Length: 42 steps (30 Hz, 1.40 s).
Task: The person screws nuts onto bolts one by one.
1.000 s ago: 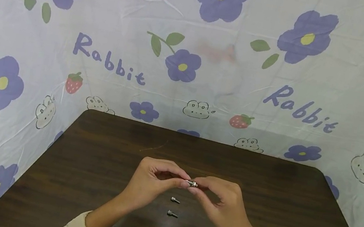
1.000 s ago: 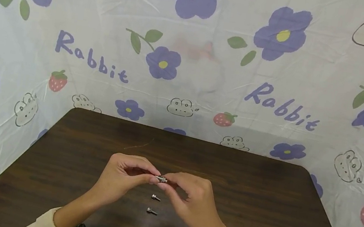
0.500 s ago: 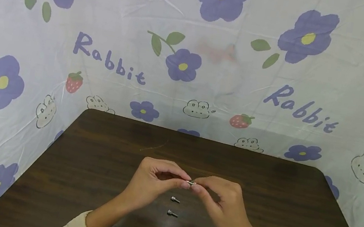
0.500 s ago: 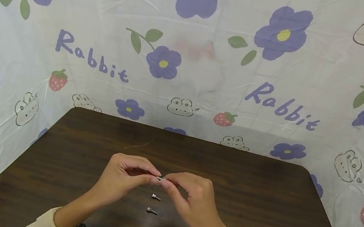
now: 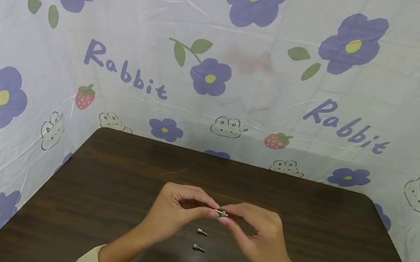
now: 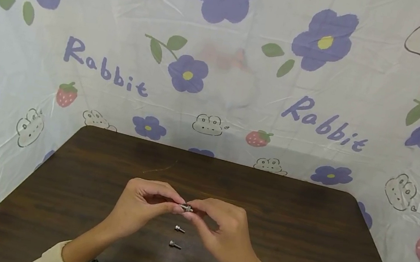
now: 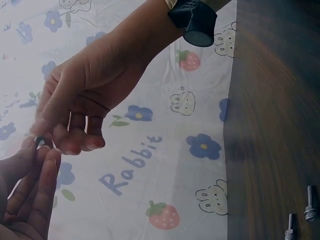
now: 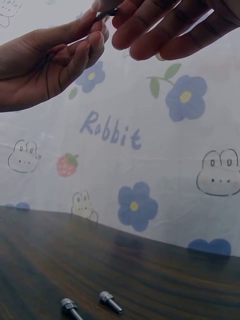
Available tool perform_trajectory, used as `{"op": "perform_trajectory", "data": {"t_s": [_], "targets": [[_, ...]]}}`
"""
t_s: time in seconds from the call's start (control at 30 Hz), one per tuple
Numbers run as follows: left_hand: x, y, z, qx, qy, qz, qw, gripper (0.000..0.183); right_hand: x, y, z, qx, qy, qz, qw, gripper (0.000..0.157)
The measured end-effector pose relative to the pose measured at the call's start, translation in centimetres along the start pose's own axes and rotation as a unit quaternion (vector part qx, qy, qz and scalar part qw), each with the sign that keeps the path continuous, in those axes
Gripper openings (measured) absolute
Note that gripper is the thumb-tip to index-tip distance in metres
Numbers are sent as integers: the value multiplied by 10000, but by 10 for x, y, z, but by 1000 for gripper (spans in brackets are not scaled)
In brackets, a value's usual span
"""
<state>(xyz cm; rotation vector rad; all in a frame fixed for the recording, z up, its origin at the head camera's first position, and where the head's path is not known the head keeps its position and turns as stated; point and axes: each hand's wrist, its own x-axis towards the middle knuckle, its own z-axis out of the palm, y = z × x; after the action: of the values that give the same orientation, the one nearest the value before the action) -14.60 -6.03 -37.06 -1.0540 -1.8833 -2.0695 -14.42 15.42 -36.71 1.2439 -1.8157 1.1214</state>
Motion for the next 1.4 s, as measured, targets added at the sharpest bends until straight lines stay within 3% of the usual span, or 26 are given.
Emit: {"op": "perform_trajectory", "data": {"t_s": [0.2,0.4,0.5,0.67,0.8,1.17,1.4], "targets": [[0,-1,1,-119,-89,124,9998,11,-2,1,2,-44,-96,128,9999,18],[-1,-3,1,-162,-86,98,9998,11,-5,-1,2,77,-389,516,9979,18],[0,-2,0,-84,-6,75,9999,11,-5,-2,2,19,-341,610,9976,9],[0,-1,-1,-18,106,-17,9999,9,-2,-1,2,-67,-36,306,9995,23],[0,-2,-1,-145,34,-86,9999,10,-1,0,1,-59,63,79,9999,21],[-1,-3,1,-265,-162,91,9995,10,-4,0,1,-143,19,153,9998,19],[0,-2,0,-144,-84,94,9998,11,-2,0,2,-27,2,240,9997,18]]}}
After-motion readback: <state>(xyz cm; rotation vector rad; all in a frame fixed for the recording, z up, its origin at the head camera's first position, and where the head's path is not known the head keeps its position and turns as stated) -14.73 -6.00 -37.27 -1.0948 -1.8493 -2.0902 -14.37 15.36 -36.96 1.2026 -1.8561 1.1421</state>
